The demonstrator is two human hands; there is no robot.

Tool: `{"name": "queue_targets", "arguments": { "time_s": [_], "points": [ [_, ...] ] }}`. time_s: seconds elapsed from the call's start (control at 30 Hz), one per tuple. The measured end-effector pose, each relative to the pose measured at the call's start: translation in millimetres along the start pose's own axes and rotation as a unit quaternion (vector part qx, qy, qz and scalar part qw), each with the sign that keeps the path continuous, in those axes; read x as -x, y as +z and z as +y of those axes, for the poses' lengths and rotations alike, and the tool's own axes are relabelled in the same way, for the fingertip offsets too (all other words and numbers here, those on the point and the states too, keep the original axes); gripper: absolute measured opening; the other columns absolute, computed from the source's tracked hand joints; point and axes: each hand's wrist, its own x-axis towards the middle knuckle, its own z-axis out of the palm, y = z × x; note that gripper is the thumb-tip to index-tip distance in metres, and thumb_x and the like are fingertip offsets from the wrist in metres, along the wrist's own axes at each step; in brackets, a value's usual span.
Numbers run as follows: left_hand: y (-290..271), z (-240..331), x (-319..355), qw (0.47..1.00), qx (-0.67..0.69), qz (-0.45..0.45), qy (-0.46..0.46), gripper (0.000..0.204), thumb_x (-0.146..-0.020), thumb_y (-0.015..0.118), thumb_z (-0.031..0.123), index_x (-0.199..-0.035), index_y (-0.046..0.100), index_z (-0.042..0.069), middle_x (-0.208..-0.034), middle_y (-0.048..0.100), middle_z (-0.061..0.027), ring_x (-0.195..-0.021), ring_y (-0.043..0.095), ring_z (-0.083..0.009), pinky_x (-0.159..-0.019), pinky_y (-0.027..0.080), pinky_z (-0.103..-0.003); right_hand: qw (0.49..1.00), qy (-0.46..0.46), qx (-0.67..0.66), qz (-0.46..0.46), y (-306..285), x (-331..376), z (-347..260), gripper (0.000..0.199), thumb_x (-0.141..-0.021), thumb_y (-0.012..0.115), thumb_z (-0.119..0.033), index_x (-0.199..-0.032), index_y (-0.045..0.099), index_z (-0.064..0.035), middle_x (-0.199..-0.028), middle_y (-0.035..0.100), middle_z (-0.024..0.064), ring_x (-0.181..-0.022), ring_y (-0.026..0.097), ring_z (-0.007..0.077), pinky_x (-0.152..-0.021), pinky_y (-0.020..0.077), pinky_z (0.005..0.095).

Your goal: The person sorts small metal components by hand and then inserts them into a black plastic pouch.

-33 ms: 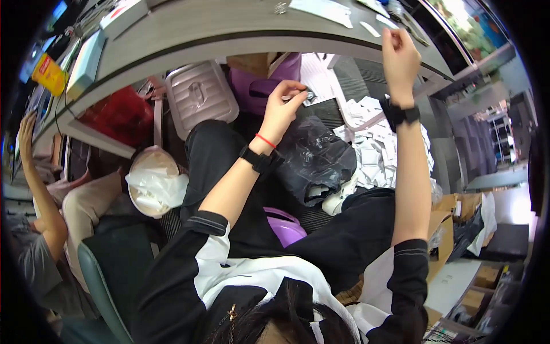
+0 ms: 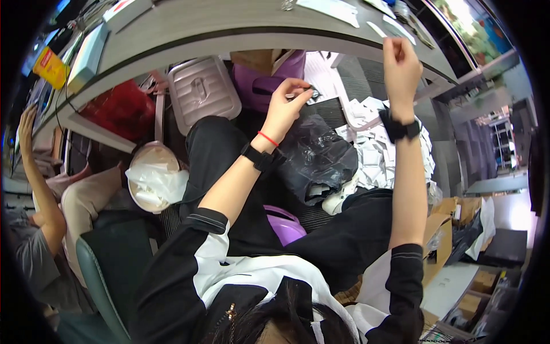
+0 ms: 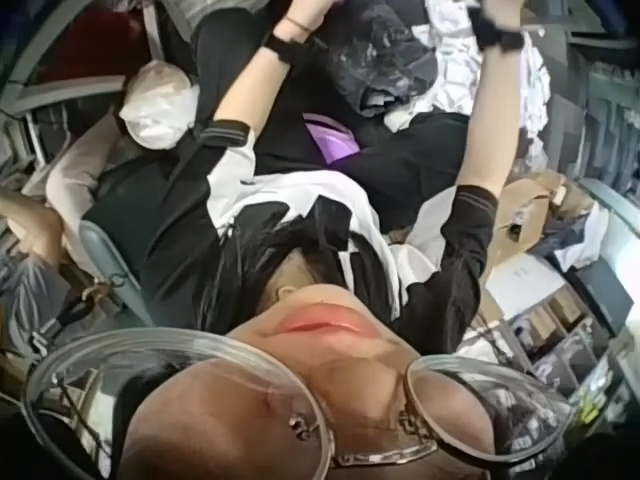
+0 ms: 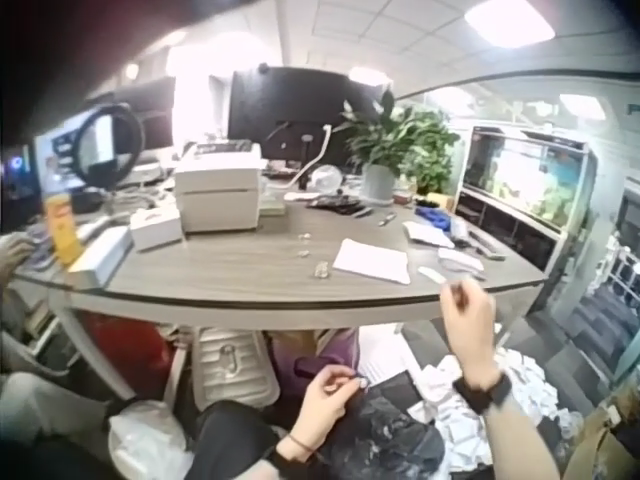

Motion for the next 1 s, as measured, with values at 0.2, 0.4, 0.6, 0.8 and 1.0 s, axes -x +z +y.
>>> {"name": "queue_targets", "arguments": {
  "time_s": [0.2, 0.4, 0.6, 0.8, 1.0],
  "points": [
    [10.3, 0.5, 7.3, 0.999, -0.043, 0.012, 0.008, 0.036, -0.080, 0.073, 0.014, -0.110, 0.054, 0.005, -0.073, 0.046, 0.0091, -0.056, 0.035, 0.0019, -0.046, 0.024, -0.016, 0.927, 0.138, -0.273, -0.219, 0.7, 134.1, -2.6, 0.009, -0.088, 0.059, -0.006, -0.087, 0.061, 0.0029, -0.084, 0.065, 0.0082, -0.076, 0.062, 0.0135, -0.071, 0.0484, 0.0251],
    [19.2, -18.7, 2.9, 0.997, -0.041, -0.062, -0.014, 0.028, -0.084, 0.069, 0.013, -0.107, 0.058, 0.003, -0.068, 0.045, 0.0095, -0.053, 0.034, 0.0012, -0.045, 0.023, -0.017, 0.591, 0.421, -0.677, -0.125, 6.8, 166.7, 28.3, 0.040, -0.099, 0.042, -0.035, -0.103, 0.054, 0.0026, -0.102, 0.060, 0.0173, -0.098, 0.060, 0.0293, -0.091, 0.0465, 0.0422],
    [21.2, -29.1, -1.0, 0.998, -0.031, -0.056, -0.022, 0.015, -0.093, 0.059, 0.018, -0.098, 0.061, 0.004, -0.059, 0.036, 0.0100, -0.048, 0.027, 0.0008, -0.044, 0.022, -0.019, 0.494, 0.496, -0.707, -0.099, 4.0, 172.8, 35.5, 0.044, -0.097, 0.041, -0.045, -0.085, 0.053, -0.0046, -0.085, 0.055, 0.0106, -0.087, 0.056, 0.0254, -0.098, 0.0399, 0.0460],
    [31.3, -29.2, 2.0, 0.995, -0.045, -0.082, -0.033, 0.028, -0.092, 0.058, 0.017, -0.116, 0.056, 0.004, -0.065, 0.037, 0.0088, -0.049, 0.026, 0.0009, -0.046, 0.022, -0.018, 0.446, 0.435, -0.780, -0.057, -7.8, 166.8, 35.2, 0.047, -0.095, 0.040, -0.048, -0.073, 0.044, -0.0069, -0.066, 0.036, 0.0036, -0.067, 0.040, 0.0187, -0.102, 0.0345, 0.0498],
    [38.8, -30.7, 3.6, 0.993, -0.051, -0.099, -0.023, 0.039, -0.088, 0.060, 0.010, -0.125, 0.051, 0.004, -0.082, 0.046, 0.0060, -0.054, 0.032, 0.0006, -0.048, 0.026, -0.018, 0.599, 0.378, -0.698, -0.103, -7.3, 165.9, 34.9, 0.050, -0.098, 0.033, -0.046, -0.080, 0.052, -0.0028, -0.082, 0.056, 0.0113, -0.086, 0.055, 0.0253, -0.100, 0.0368, 0.0428]
  ]
}}
